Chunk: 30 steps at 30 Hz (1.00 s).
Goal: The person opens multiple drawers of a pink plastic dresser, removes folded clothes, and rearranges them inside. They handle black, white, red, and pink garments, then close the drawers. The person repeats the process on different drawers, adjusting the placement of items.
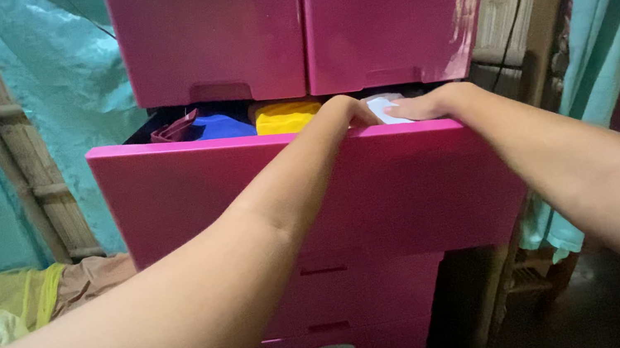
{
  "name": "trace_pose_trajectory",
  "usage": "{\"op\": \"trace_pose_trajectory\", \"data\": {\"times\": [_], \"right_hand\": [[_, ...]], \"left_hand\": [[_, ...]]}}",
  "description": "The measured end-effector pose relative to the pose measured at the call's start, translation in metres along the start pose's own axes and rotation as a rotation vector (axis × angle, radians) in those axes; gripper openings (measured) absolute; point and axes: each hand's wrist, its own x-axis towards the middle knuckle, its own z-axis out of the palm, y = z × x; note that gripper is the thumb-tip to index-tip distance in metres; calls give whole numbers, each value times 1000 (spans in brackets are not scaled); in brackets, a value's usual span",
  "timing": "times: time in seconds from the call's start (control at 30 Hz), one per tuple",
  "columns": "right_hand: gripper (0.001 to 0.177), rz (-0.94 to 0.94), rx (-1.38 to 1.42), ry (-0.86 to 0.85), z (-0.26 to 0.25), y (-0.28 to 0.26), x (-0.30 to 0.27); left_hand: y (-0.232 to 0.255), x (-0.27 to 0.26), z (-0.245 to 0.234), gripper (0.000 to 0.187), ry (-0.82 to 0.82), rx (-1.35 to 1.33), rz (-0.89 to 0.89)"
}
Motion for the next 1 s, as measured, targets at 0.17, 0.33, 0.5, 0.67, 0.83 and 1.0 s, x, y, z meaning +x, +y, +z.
{"op": "trace_pose_trajectory", "data": {"times": [0.17,0.33,0.5,0.67,0.83,1.0], "right_hand": [[96,74,-151,-35,-32,-21,-27],[78,123,-219,234,-37,-8,-58],[64,286,-277,239,-19,6,-77],[74,406,49,216,-4,12,-94],[81,391,251,66,2,33,-73],[90,203,430,56,2,54,-32]], "left_hand": [[-16,32,-13,95,-3,-33,-3],[-24,41,-4,109,-13,-66,-3],[-19,25,-4,122,26,-56,-10],[15,-41,-1,122,178,14,65],[36,-138,8,100,483,325,-38],[46,-155,-2,75,101,163,-205]]}}
